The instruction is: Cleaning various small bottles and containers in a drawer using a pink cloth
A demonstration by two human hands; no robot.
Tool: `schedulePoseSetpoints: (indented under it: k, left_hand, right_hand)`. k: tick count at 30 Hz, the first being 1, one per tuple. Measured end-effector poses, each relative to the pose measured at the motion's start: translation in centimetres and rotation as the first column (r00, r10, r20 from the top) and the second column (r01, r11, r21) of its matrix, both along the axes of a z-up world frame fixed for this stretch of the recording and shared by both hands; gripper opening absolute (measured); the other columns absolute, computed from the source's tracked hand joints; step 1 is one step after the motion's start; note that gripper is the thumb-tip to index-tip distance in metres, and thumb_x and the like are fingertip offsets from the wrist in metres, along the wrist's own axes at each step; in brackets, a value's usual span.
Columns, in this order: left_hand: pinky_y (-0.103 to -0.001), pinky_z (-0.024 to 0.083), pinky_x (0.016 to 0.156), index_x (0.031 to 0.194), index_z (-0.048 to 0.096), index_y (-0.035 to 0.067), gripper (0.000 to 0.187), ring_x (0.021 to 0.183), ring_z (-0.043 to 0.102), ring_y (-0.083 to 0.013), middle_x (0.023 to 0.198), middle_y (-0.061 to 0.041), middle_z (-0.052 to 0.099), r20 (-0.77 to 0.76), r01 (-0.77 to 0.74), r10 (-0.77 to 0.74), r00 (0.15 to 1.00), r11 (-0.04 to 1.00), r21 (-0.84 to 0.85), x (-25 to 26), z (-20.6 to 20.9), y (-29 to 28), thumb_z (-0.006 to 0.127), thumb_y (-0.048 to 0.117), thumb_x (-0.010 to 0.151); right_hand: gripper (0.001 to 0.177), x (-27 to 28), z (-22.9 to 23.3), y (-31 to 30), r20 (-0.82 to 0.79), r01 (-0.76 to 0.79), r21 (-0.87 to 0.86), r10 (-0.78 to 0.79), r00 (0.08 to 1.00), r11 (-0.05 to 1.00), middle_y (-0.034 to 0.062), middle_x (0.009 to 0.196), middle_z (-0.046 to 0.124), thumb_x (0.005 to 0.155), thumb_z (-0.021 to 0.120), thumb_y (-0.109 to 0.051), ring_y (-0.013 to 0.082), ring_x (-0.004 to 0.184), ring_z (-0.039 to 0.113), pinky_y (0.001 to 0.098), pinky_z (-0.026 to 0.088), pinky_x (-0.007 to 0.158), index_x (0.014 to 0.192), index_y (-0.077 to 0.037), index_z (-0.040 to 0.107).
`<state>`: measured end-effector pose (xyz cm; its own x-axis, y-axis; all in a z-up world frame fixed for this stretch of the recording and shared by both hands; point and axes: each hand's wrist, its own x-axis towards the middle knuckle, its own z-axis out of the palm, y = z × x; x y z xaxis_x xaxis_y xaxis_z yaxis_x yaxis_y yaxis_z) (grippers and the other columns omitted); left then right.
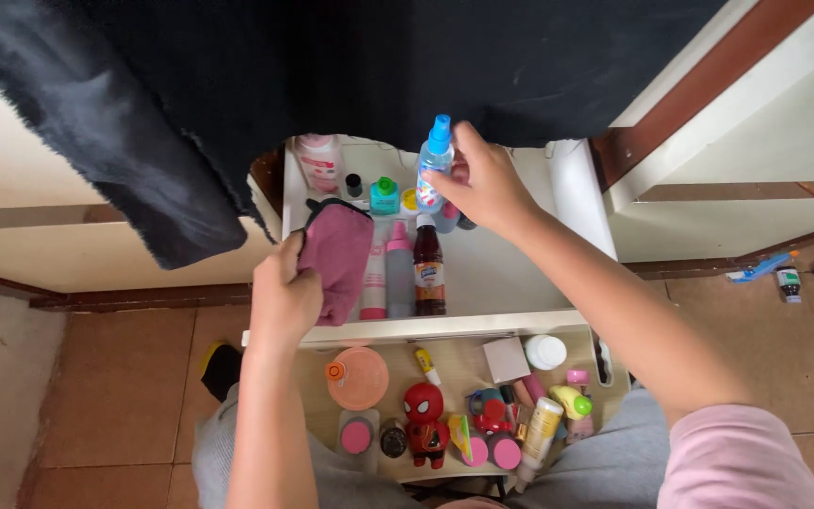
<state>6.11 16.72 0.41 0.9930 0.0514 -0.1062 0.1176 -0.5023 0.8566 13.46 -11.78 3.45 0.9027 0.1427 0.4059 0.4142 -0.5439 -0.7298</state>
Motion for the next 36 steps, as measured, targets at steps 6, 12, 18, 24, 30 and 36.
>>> schedulePoseSetpoints:
  k: [6,12,18,24,30,36]
  left_hand:
    - [-0.057,0.049,0.100,0.135,0.063,0.007,0.054,0.116,0.063,-0.0449,0.117,-0.024,0.070,-0.148,0.161,-0.136,0.980,0.971,0.178,0.1,0.9,-1.3,0.047,0.009,0.084]
    - [-0.050,0.057,0.083,0.115,0.074,0.013,0.047,0.095,0.071,-0.0426,0.095,-0.017,0.075,-0.236,0.291,-0.215,0.948,0.886,0.360,0.4,-1.7,-1.0,0.046,0.016,0.078]
    - [-0.050,0.056,0.080,0.112,0.072,0.008,0.046,0.094,0.071,-0.0449,0.094,-0.022,0.073,-0.289,0.328,-0.233,0.929,0.878,0.347,0.0,1.1,-1.7,0.044,0.016,0.077]
    - [-0.045,0.058,0.080,0.108,0.074,0.008,0.044,0.090,0.073,-0.0405,0.091,-0.020,0.074,-0.266,0.320,-0.228,0.937,0.865,0.386,0.2,0.3,-1.8,0.045,0.014,0.076]
    - [-0.052,0.056,0.077,0.102,0.071,0.004,0.039,0.090,0.070,-0.0466,0.090,-0.025,0.071,-0.267,0.335,-0.246,0.932,0.866,0.371,0.0,0.8,-1.8,0.045,0.015,0.074]
    - [-0.046,0.057,0.075,0.102,0.073,0.005,0.040,0.086,0.072,-0.0419,0.088,-0.022,0.072,-0.253,0.321,-0.239,0.937,0.876,0.361,0.0,0.2,-1.8,0.045,0.014,0.074]
  right_hand:
    - [0.043,1.4,0.3,2.0,-0.012,0.012,-0.354,-0.018,1.000,0.935,0.0215,0.115,0.068,0.095,0.077,-0.014,0.0385,0.099,0.072,0.0445,0.062,0.078,0.132,-0.008,0.054]
    - [0.042,3.9,-2.7,1.8,0.001,0.019,-0.427,-0.020,1.000,0.904,0.0178,0.113,0.070,0.095,0.078,-0.015,0.0367,0.097,0.073,0.0426,0.062,0.077,0.131,-0.014,0.058]
    - [0.041,5.8,-4.0,2.1,0.022,0.026,-0.361,-0.019,1.000,0.932,0.0225,0.105,0.072,0.087,0.085,-0.011,0.0397,0.090,0.074,0.0468,0.063,0.072,0.122,-0.012,0.063]
    - [0.041,5.2,-4.6,2.8,0.083,0.068,-0.321,-0.043,0.996,0.945,0.0222,0.102,0.073,0.084,0.085,-0.006,0.0398,0.086,0.075,0.0479,0.063,0.071,0.118,-0.012,0.062]
    - [0.044,5.1,-5.3,3.0,-0.041,0.104,-0.413,-0.132,0.990,0.905,0.0176,0.113,0.073,0.090,0.082,-0.012,0.0355,0.100,0.074,0.0501,0.061,0.085,0.126,-0.015,0.058]
    - [0.037,7.2,-9.1,1.9,-0.026,0.150,-0.387,-0.173,0.985,0.910,0.0181,0.110,0.073,0.091,0.081,-0.009,0.0388,0.104,0.072,0.0527,0.060,0.087,0.121,-0.009,0.059]
